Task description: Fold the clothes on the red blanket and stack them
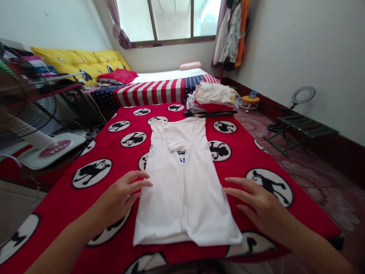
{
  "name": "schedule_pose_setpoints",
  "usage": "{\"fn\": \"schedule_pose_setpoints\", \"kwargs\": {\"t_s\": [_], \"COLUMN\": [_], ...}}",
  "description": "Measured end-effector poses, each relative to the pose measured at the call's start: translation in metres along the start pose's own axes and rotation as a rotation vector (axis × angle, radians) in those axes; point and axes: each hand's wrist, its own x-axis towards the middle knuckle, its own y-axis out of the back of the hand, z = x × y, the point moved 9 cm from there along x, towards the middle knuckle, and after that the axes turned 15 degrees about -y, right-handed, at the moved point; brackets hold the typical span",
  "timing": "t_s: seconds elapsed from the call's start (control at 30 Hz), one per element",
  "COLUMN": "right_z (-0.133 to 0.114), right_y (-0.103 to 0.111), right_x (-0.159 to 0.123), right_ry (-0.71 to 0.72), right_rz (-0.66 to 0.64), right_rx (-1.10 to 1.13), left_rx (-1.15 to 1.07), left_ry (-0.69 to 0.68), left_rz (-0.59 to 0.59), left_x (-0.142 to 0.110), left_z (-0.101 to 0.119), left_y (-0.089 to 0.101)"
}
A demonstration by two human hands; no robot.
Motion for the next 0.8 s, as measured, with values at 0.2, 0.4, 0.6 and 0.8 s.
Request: {"fn": "schedule_pose_setpoints", "kwargs": {"t_s": [0.2,0.4,0.6,0.8], "right_z": [-0.025,-0.036,-0.037,-0.065], "right_y": [-0.015,-0.034,-0.010,0.006], "right_x": [0.021,0.032,0.025,-0.009], "right_ry": [0.199,0.311,0.260,0.264], "right_rz": [-0.014,-0.222,-0.230,-0.416], "right_rx": [-0.026,-0.022,0.123,0.286], "left_rx": [-0.019,-0.049,-0.223,-0.506], "left_ry": [0.053,-0.112,-0.217,-0.226], "left_rz": [-0.041,-0.167,-0.179,-0.187], "left_x": [-0.022,-0.002,-0.005,-0.025], "left_z": [-0.020,0.019,0.054,0.095], "left_y": [-0.009,-0.026,-0.012,0.014]}}
